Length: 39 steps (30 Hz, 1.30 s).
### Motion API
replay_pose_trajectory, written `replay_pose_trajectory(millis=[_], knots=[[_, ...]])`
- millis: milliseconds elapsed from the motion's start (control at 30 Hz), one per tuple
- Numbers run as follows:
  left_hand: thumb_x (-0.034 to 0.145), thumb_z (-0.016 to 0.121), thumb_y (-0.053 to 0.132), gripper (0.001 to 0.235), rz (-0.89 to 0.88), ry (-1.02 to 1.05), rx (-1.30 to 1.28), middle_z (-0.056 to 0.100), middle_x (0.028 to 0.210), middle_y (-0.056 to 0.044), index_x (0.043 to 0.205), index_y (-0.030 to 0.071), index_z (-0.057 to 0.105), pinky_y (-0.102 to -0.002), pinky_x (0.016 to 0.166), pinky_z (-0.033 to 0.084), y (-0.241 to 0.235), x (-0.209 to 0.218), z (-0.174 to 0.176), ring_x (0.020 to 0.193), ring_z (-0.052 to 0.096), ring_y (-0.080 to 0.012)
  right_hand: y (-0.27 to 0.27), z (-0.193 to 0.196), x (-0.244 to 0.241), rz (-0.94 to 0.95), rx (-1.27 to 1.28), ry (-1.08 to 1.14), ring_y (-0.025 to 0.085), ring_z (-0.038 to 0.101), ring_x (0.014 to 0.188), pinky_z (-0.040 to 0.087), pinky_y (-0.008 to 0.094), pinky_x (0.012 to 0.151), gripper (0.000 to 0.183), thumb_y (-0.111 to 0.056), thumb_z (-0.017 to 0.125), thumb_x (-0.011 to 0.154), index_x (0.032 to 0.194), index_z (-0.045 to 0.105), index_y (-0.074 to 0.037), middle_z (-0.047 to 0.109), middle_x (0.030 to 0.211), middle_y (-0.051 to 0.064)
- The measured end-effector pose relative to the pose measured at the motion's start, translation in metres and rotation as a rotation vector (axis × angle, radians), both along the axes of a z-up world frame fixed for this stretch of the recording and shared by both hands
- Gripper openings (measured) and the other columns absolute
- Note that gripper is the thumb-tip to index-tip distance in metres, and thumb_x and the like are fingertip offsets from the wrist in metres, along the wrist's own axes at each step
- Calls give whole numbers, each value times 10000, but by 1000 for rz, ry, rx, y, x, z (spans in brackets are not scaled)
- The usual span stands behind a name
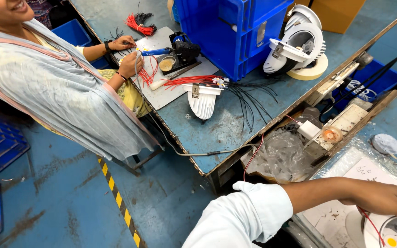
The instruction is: The person assembles LED light fixtures by inserting LED chips and wiring into metal housings and securing them using a powered screwdriver.
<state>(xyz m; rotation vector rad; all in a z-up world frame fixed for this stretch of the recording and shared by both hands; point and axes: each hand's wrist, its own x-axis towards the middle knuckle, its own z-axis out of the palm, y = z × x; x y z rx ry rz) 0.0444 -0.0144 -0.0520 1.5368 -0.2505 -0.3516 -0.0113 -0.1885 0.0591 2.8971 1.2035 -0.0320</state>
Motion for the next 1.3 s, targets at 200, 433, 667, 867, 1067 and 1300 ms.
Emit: replay_pose_trajectory(millis=[200, 433, 667, 867, 1067, 1300], knots=[[833, 734, 520, 871, 89, -72, 156, 593, 1445, -275, 1500, 2, 521, -507, 886, 591, -1, -23, 33, 1271, 589, -393, 11, 25, -27, -18, 43, 41, 190, 732, 693, 567, 365, 662, 450, -472, 829, 678, 995, 764, -160, 734, 743, 36], [813, 748, 532, 929, 196, -14, 227, 459, 1533, -271, 1488, -52, 490, -463, 1091, 444, 10, -76, 88, 1390, 470, -375, 5, 77, -85, 37, 342, 142, 205, 716, 637, 562, 369, 617, 435, -457, 862, 692, 952, 743, -129, 719, 725, 56], [894, 687, 332, 655, 115, 101, 89, 642, 1383, -180, 1431, -12, 535, -358, 1041, 456, 27, -119, 150, 1265, 594, -254, -1, 115, -101, 1, 513, 196, 193, 681, 590, 519, 338, 559, 167, -204, 788, 786, 784, 700, -62, 686, 682, 79], [892, 666, 275, 549, 110, 100, 99, 657, 1345, -153, 1361, -6, 611, -343, 1025, 462, 28, -120, 163, 1229, 610, -231, -55, 127, -78, -172, 1248, 525, 74, 691, 742, 557, 250, 666, 112, -86, 710, 949, 1008, 709, 9, 763, 875, 38], [914, 648, 256, 486, 118, 146, 121, 721, 1223, -161, 1303, -34, 638, -341, 987, 491, 28, -120, 166, 1129, 661, -222, -45, 131, -71, -198, 1048, 370, 99, 554, 639, 434, 280, 580, 89, -88, 760, 899, 911, 775, 0, 718, 746, 36], [924, 631, 237, 460, 101, 177, 37, 742, 1163, -145, 1301, -25, 641, -336, 929, 531, 27, -121, 164, 1065, 684, -208, -8, 119, -54, 175, 324, -164, 216, 573, 681, 406, 397, 733, 175, -207, 802, 769, 646, 728, -107, 672, 631, 0]])
